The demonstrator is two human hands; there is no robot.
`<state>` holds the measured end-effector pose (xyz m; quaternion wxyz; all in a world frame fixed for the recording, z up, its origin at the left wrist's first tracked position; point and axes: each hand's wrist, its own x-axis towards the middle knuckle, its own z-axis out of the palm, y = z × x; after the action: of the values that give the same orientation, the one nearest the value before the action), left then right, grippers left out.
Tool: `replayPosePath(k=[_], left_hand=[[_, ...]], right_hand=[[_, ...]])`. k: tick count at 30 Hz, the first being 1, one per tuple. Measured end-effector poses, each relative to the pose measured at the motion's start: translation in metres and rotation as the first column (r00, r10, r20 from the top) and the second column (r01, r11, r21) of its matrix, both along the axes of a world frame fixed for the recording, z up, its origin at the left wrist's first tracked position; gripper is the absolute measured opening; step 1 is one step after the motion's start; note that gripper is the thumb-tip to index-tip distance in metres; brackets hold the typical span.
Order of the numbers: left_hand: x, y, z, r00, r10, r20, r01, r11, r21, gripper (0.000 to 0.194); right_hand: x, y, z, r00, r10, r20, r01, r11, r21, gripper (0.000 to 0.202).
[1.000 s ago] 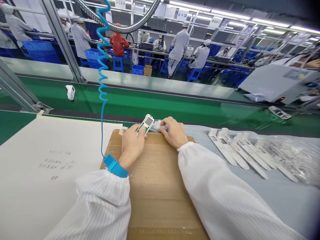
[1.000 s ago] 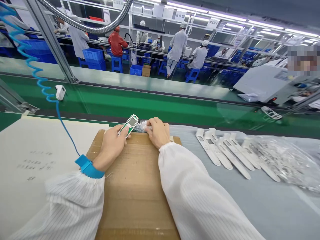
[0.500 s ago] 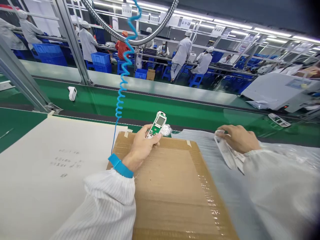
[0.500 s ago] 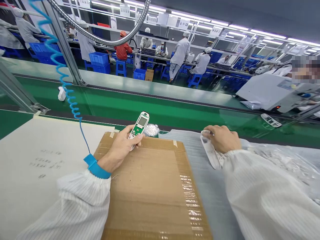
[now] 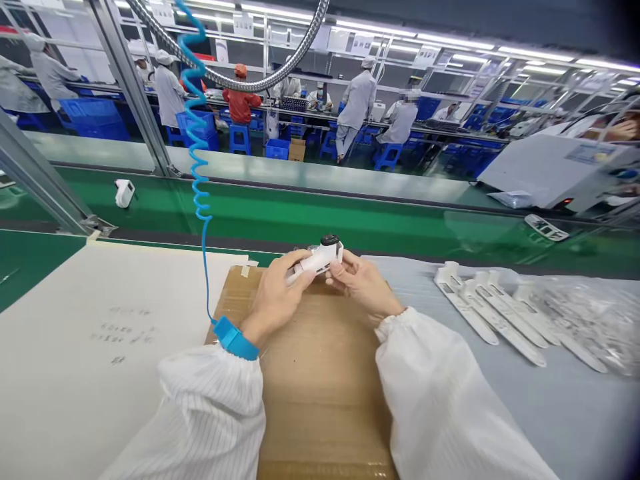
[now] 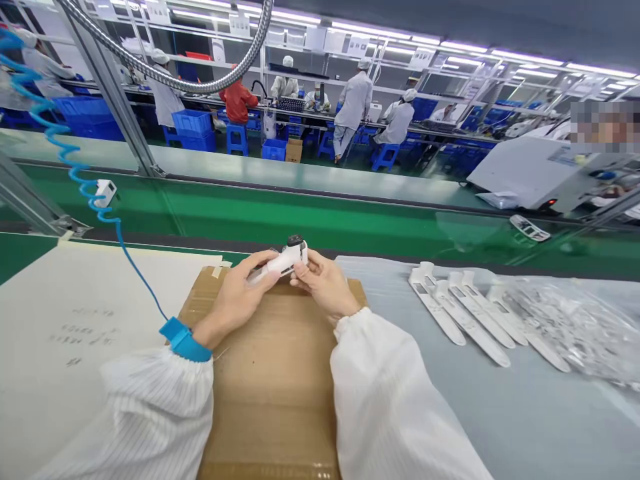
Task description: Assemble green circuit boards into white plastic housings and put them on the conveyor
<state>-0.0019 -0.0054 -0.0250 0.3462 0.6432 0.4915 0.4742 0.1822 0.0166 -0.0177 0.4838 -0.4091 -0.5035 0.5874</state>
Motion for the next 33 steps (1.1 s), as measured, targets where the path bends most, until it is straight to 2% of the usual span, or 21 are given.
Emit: replayPosePath(k=[2,5,7,10,12,14,16,18,20,22,24,26,28,33], left_hand=[[-0.001,-0.002,-0.001,0.998,-0.021,-0.063,0.022,1.000,0.006,0.034],[0.002,-0.003,0.000,0.995,-0.059,-0.079,0.059,0.998,-0.003,0.035],[0.007,-0.007,0.001,0.990,-0.104,-0.096,0.107,0.994,0.025,0.036],[0.020,-0.016,0.004,0.952,-0.150,-0.267,0.170,0.984,0.052,0.041],[0.030,-0.024,0.007,0.869,-0.185,-0.459,0.195,0.980,-0.025,0.043],[0.037,-0.030,0.011,0.743,-0.220,-0.632,0.204,0.974,-0.099,0.048],[0.040,-0.032,0.015,0.644,-0.217,-0.733,0.206,0.973,-0.107,0.049],[0.037,-0.030,0.016,0.613,-0.184,-0.769,0.162,0.981,-0.106,0.049],[0.030,-0.026,0.016,0.642,-0.115,-0.758,0.063,0.993,-0.097,0.048],[0.024,-0.023,0.014,0.717,0.040,-0.696,-0.033,0.999,0.024,0.044],[0.021,-0.022,0.011,0.802,0.166,-0.574,-0.061,0.979,0.197,0.042],[0.022,-0.023,0.009,0.856,0.189,-0.482,-0.038,0.952,0.305,0.046],[0.027,-0.025,0.007,0.866,0.182,-0.465,-0.010,0.937,0.349,0.042],[0.035,-0.024,0.007,0.857,0.271,-0.438,-0.052,0.891,0.451,0.037]], right_hand=[[-0.001,-0.002,-0.011,0.997,-0.050,0.057,0.045,0.995,0.085,0.042],[0.002,-0.005,-0.016,0.995,-0.069,0.077,0.057,0.986,0.156,0.042],[0.000,-0.007,-0.015,0.999,-0.049,-0.018,0.050,0.993,0.111,0.042],[-0.008,-0.011,-0.010,0.962,-0.089,-0.259,0.064,0.993,-0.101,0.044],[-0.012,-0.012,-0.007,0.912,-0.150,-0.382,0.058,0.968,-0.243,0.048],[-0.011,-0.011,-0.005,0.883,-0.184,-0.431,0.047,0.950,-0.310,0.051],[-0.009,-0.010,-0.004,0.875,-0.192,-0.444,0.038,0.943,-0.332,0.053],[-0.006,-0.009,-0.002,0.875,-0.162,-0.457,-0.007,0.939,-0.345,0.053],[-0.007,-0.011,-0.001,0.868,-0.101,-0.486,-0.074,0.942,-0.327,0.049],[-0.011,-0.014,-0.001,0.858,-0.018,-0.514,-0.136,0.956,-0.261,0.040],[-0.018,-0.020,-0.002,0.850,0.061,-0.524,-0.187,0.963,-0.192,0.034],[-0.026,-0.026,-0.002,0.845,0.115,-0.523,-0.233,0.959,-0.165,0.033],[-0.033,-0.029,-0.002,0.840,0.110,-0.531,-0.236,0.956,-0.176,0.032],[-0.040,-0.029,0.001,0.842,0.022,-0.539,-0.159,0.965,-0.209,0.033]])
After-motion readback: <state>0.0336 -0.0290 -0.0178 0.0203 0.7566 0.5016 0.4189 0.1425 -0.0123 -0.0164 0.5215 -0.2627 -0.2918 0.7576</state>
